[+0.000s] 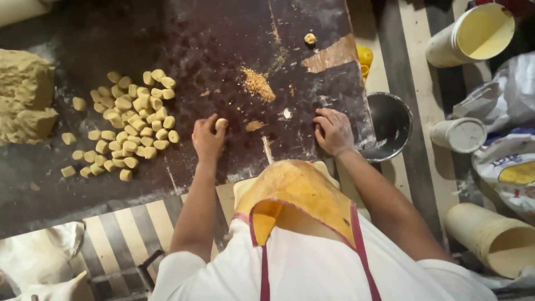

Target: Shaping small pieces of dough and placing them onto baking trays.

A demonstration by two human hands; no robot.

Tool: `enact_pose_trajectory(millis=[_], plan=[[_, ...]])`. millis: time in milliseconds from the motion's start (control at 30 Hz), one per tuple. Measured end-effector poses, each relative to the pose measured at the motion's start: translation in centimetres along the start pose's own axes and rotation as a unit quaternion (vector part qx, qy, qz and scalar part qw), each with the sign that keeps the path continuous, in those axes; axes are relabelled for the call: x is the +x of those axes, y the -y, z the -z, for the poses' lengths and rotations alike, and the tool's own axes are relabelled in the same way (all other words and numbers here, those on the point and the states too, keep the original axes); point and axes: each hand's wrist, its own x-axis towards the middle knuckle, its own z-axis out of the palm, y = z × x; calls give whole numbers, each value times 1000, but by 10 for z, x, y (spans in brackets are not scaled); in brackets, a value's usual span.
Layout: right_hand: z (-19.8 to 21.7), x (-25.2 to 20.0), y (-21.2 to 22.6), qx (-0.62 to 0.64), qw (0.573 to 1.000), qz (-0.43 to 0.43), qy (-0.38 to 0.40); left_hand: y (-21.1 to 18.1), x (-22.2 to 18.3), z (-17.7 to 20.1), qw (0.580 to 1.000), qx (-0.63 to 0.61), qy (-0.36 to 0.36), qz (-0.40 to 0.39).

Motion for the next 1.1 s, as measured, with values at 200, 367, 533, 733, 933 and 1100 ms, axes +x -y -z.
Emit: enact_pose_trajectory(millis=[200, 367, 533, 733, 933, 1100], plan=[[0, 3, 0, -7, 1000, -1, 9, 16, 39, -38, 991, 127, -36, 8], [5, 4, 3, -14, 1000, 0, 28, 9, 50, -50, 959, 263, 99, 40], [-2, -3, -1, -9, 1000, -4, 13, 14, 60, -51, 963, 203, 155, 92], [0, 0, -1, -8, 1000, -3, 8, 32, 47, -83, 956, 292, 34, -22], [-6, -3, -4, -10, 1000, -2, -1, 90, 48, -108, 998, 59, 7, 15], [-5, -7, -2, -11, 1000, -3, 8, 19, 26, -17, 977, -38, 120, 173]])
